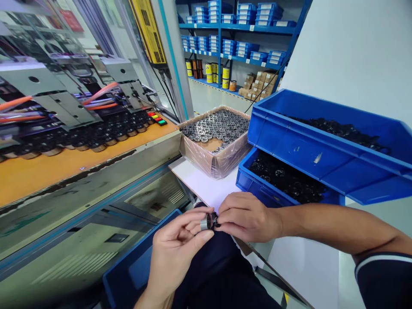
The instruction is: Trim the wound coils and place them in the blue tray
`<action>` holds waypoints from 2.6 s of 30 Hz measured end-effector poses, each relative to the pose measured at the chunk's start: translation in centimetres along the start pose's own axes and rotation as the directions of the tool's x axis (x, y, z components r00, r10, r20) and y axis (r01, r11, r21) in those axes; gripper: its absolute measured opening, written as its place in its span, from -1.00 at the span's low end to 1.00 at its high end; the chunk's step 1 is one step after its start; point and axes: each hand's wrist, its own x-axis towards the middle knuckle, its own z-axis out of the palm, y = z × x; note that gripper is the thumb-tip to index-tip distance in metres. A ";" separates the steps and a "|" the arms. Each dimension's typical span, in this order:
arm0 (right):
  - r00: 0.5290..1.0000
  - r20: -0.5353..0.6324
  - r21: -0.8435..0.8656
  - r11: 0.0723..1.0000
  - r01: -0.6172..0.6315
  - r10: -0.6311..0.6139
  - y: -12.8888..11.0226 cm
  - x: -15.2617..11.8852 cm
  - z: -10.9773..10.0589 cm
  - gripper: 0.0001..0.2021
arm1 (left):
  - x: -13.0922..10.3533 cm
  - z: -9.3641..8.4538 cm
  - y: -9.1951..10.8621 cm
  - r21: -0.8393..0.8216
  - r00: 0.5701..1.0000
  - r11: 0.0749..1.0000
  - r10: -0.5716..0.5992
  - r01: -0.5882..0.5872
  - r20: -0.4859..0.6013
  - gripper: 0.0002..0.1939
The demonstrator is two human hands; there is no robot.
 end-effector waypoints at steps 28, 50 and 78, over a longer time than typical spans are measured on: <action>0.994 0.091 -0.113 0.991 0.072 -0.062 0.0 0.1 -1.0 -0.84 | -0.1 0.9 1.0 0.051 1.000 0.999 -0.016 0.015 0.022 -0.53; 0.988 0.062 -0.119 0.982 0.148 -0.141 0.0 0.2 -0.9 -0.83 | -0.3 0.4 0.4 -0.007 0.994 0.996 -0.092 0.092 0.059 -0.55; 0.987 0.069 -0.155 0.976 0.152 -0.143 -0.2 0.2 -1.0 -0.84 | -0.5 0.2 0.5 0.042 0.994 0.993 -0.112 0.112 0.010 -0.61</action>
